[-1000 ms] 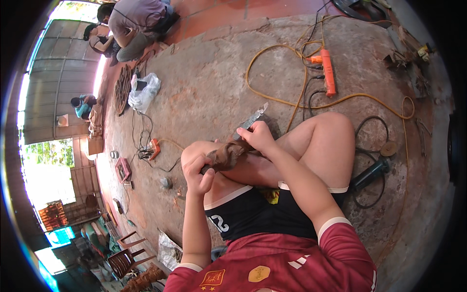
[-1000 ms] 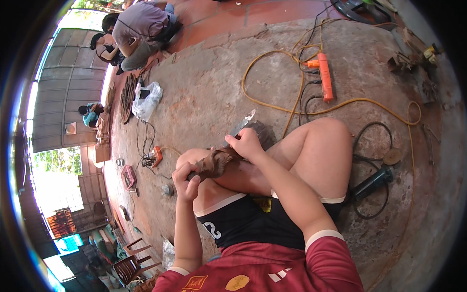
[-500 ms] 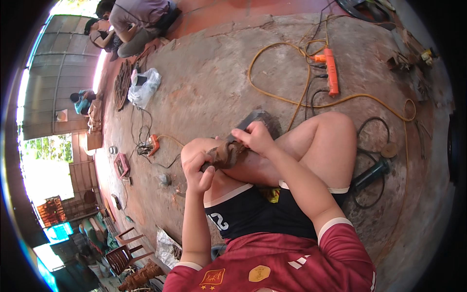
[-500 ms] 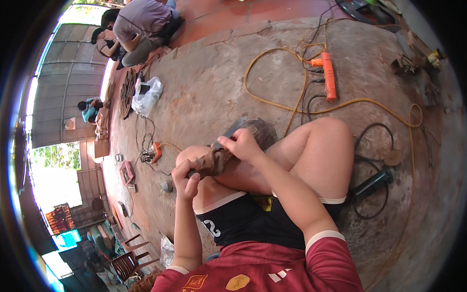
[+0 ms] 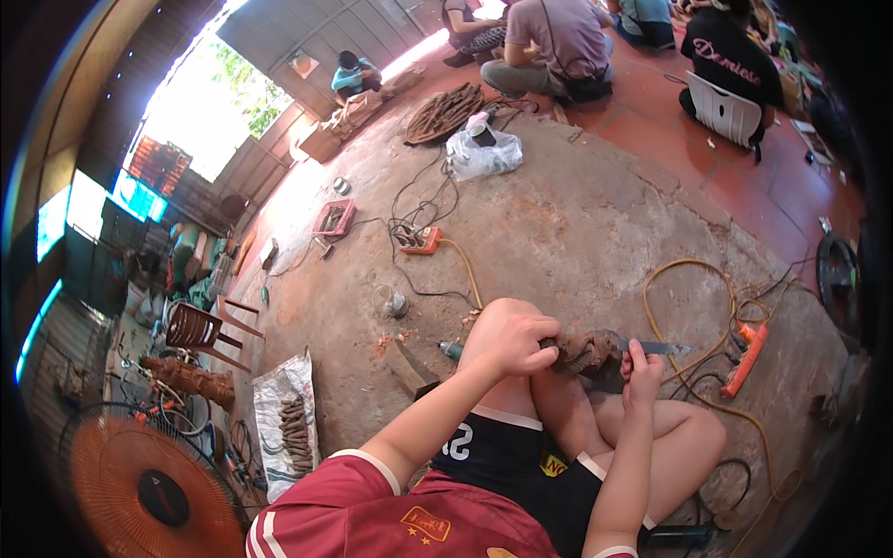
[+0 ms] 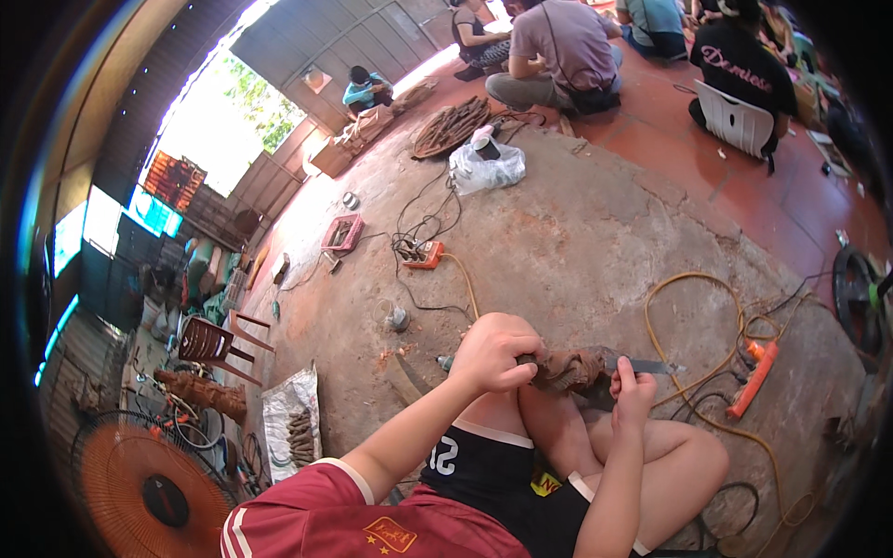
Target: The person sits cross-legged on the floor and carves a piece of wood using a knife. They hold the wood with their left hand and use the knife in their right hand to shape it. The person occasionally rotates the wood to work on different sides.
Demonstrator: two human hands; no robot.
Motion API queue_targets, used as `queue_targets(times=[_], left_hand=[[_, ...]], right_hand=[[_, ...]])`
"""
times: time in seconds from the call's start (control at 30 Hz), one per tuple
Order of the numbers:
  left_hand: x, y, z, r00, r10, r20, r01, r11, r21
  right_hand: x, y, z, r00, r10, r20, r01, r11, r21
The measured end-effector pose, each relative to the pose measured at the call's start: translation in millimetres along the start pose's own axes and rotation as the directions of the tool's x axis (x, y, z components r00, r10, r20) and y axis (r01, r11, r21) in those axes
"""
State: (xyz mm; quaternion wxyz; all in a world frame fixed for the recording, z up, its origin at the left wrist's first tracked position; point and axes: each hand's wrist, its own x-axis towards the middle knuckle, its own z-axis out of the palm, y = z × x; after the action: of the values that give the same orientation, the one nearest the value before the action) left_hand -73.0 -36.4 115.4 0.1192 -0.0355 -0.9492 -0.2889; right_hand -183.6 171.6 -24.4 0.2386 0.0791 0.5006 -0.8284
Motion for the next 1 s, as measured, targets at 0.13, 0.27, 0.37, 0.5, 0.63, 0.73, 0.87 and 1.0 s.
queue_targets(times=[0.13, 0.27, 0.37, 0.5, 0.63, 0.73, 0.87, 1.0], left_hand=[[11.9, 7.6, -8.2, 0.982, -0.165, 0.087, 0.158, 0.984, 0.086], [22.2, 8.7, -6.5, 0.965, -0.243, 0.099, 0.238, 0.969, 0.065], [25.0, 13.2, -9.0, 0.973, -0.231, 0.028, 0.231, 0.973, 0.017], [23.9, -28.1, 17.5, 0.963, -0.264, -0.046, 0.254, 0.955, -0.154], [36.6, -34.0, 11.8, 0.942, -0.333, -0.044, 0.32, 0.928, -0.189], [39.7, -41.6, 15.2, 0.935, -0.345, -0.081, 0.332, 0.932, -0.142], [53.2, -40.2, 18.8, 0.906, -0.412, -0.095, 0.399, 0.907, -0.134], [72.5, -51.4, 20.9, 0.875, -0.461, -0.15, 0.445, 0.886, -0.129]], right_hand=[[3.1, -6.0, -14.6, 0.998, -0.043, -0.041, 0.042, 0.999, -0.017], [1.4, -6.8, -19.6, 0.997, -0.021, -0.073, 0.016, 0.998, -0.067], [-2.6, -3.5, -14.5, 0.996, -0.03, -0.086, 0.025, 0.997, -0.067], [-8.4, 1.1, -13.4, 0.996, -0.049, -0.076, 0.04, 0.991, -0.126], [-7.6, -0.7, -17.2, 0.993, -0.07, -0.091, 0.055, 0.986, -0.157], [-5.1, 1.6, -17.6, 0.99, -0.072, -0.121, 0.054, 0.989, -0.141], [-0.7, 3.0, -22.1, 0.99, -0.053, -0.127, 0.035, 0.989, -0.142], [-1.7, 7.5, -20.8, 0.991, -0.055, -0.122, 0.033, 0.985, -0.172]])
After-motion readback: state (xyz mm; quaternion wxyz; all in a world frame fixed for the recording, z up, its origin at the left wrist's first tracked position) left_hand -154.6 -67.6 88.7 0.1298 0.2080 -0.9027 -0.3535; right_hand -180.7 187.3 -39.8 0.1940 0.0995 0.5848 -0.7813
